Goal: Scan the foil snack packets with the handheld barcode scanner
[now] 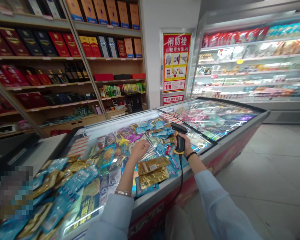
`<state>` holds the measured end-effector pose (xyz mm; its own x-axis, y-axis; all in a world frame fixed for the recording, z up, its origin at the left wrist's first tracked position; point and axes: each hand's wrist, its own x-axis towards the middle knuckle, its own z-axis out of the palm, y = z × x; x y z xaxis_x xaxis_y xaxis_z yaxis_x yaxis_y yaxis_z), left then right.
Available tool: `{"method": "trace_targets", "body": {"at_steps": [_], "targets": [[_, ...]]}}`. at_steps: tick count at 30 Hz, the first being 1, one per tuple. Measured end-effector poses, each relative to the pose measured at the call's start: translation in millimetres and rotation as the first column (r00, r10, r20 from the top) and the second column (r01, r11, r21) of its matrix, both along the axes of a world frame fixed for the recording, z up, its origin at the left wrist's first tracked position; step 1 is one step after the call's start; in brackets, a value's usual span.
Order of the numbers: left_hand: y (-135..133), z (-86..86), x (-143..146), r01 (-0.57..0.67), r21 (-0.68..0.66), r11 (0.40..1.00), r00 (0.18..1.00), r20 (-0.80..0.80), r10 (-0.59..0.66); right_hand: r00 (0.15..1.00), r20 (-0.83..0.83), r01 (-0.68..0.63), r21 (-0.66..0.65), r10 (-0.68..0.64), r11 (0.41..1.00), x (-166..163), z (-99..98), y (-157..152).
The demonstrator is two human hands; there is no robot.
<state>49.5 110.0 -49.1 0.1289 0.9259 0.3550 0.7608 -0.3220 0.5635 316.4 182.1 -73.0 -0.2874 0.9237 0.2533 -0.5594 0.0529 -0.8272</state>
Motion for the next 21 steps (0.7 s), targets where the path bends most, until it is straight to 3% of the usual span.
{"method": "trace_targets", "body": {"at_steps": [5,14,21], "targets": [[-5,4.0,8,0.030,-0.065,0.997,0.999,-0.032,-0.032,0.999,0.053,-0.004,-0.002,0.004,1.000,0,-0.5,0],[2,-32.6,47,-0.245,0.027,0.969,0.964,-0.104,0.246,0.997,0.078,0.017,0.002,-0.017,1.000,1,5.1,-8],[-4,-18.3,54,-0.305,-0.130,0.944,0.941,-0.194,0.277,0.997,0.072,0.010,0.019,-0.011,1.000,0,9.5,-6]]}}
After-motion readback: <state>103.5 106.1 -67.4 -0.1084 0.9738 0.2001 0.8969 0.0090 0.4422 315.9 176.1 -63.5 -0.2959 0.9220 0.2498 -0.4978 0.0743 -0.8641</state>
